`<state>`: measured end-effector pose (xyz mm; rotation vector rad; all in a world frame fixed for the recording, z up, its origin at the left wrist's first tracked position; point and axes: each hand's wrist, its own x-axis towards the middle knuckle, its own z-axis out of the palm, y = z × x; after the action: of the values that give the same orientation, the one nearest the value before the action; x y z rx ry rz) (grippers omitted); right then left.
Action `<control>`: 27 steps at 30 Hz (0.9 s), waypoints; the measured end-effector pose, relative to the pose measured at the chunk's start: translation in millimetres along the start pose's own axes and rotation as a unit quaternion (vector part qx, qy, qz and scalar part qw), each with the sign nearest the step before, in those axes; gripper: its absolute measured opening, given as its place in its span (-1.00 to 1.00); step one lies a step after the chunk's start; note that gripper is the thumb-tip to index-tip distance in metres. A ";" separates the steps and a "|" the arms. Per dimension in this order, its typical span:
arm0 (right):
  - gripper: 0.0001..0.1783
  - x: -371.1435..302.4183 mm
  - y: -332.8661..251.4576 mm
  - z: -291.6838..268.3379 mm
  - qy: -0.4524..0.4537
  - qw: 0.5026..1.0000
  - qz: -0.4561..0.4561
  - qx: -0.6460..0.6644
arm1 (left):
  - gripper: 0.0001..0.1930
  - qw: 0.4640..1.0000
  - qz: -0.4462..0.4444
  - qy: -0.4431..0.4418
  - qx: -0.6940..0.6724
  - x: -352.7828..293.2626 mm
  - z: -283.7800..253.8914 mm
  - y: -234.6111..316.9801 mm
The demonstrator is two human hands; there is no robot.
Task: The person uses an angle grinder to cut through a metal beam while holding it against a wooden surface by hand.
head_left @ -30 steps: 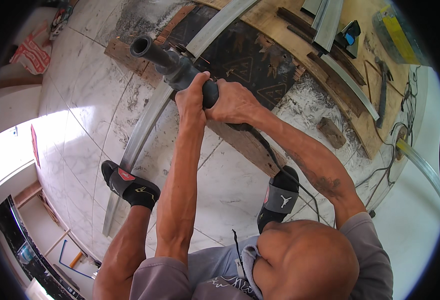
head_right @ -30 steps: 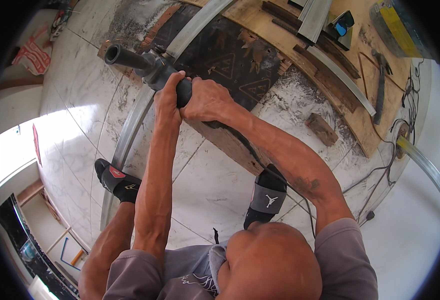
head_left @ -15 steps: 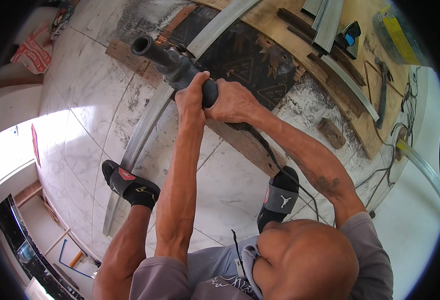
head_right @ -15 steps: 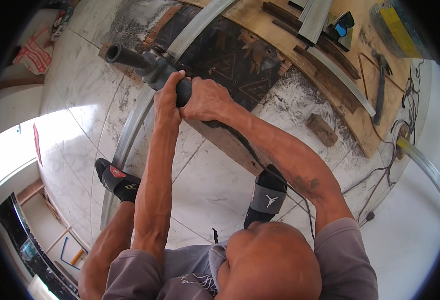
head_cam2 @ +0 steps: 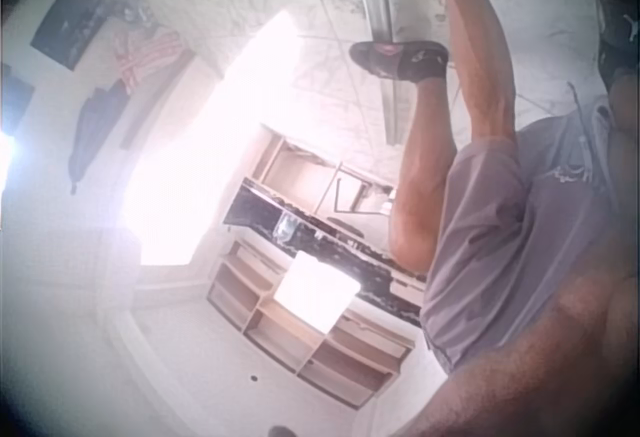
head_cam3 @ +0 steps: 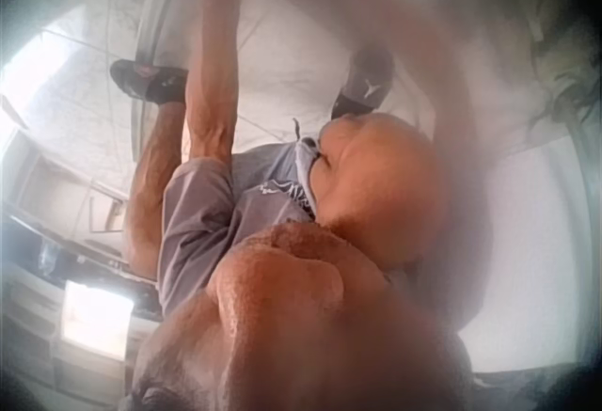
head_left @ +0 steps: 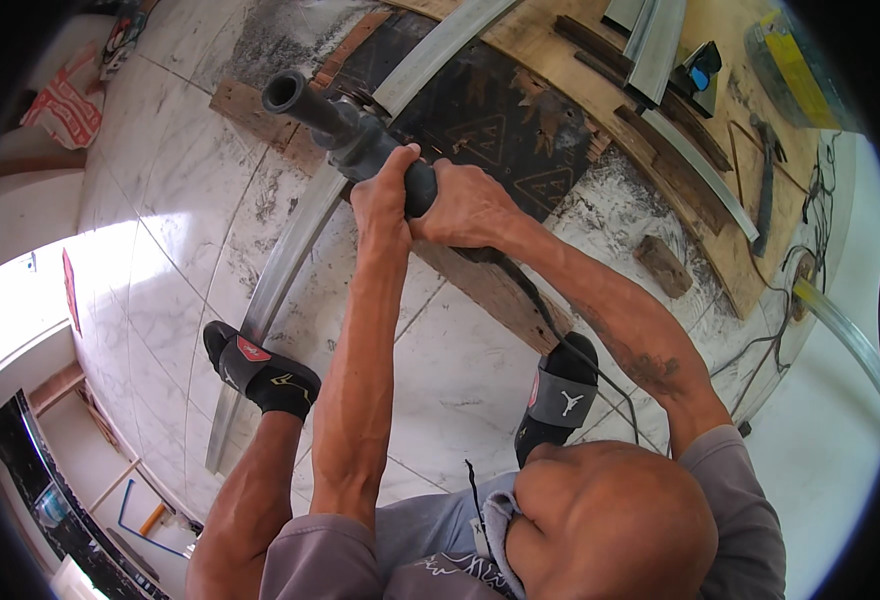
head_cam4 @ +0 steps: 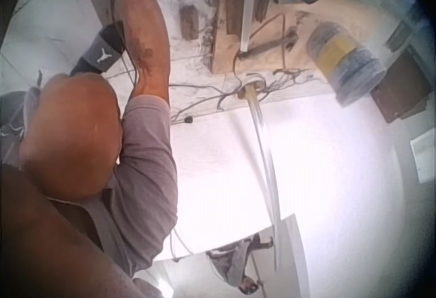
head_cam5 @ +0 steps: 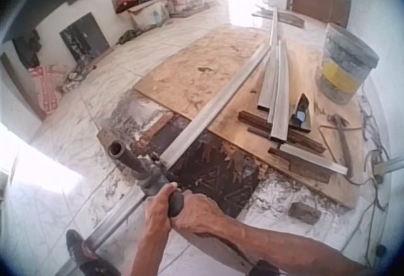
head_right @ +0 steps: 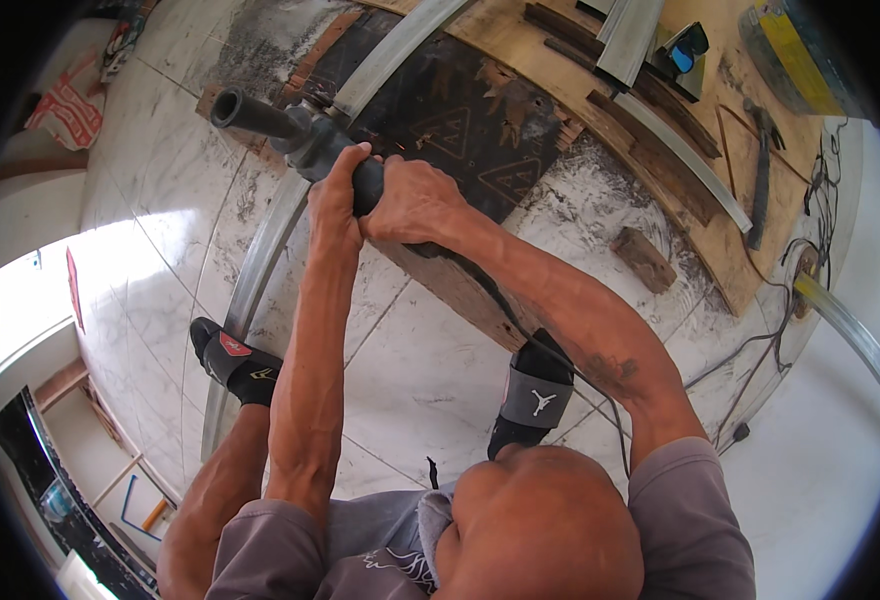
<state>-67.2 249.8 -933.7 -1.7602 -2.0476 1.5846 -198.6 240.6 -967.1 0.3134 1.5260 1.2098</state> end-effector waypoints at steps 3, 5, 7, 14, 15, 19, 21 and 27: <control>-0.21 -1.5 -1.8 0.9 -0.001 1.000 -0.005 0.004 | -0.66 1.000 -0.002 -0.001 -0.002 0.4 -2.7 -1.5; -0.22 -2.4 -1.8 0.6 0.001 1.000 -0.005 0.005 | -0.66 1.000 -0.002 0.000 -0.001 0.1 -2.0 -1.5; -0.23 -1.0 -0.8 1.0 0.003 1.000 -0.006 0.002 | -0.66 1.000 -0.001 0.000 -0.001 -0.2 -1.3 -1.1; -0.25 -2.9 -0.8 -0.5 0.004 1.000 -0.005 0.006 | -0.67 1.000 -0.005 0.006 0.001 0.3 -1.0 -2.1; -0.24 -3.3 0.2 -1.2 0.000 1.000 -0.006 0.009 | -0.67 1.000 -0.009 0.007 0.002 0.1 -0.2 -2.7; -0.20 -3.4 -1.4 -1.1 -0.005 1.000 -0.001 0.006 | -0.67 1.000 -0.004 -0.002 -0.005 -2.9 -1.1 -1.8; -0.20 -3.5 -1.4 0.0 -0.003 1.000 0.001 0.005 | -0.67 1.000 0.003 -0.001 0.002 -4.8 -0.9 -0.6; -0.19 -2.9 3.4 0.1 -0.001 1.000 0.007 0.002 | -0.67 1.000 -0.002 0.000 0.001 -4.8 2.0 -3.7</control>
<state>-63.7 247.1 -934.4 -1.7760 -2.0356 1.5942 -193.7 236.5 -967.0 0.3115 1.5267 1.2040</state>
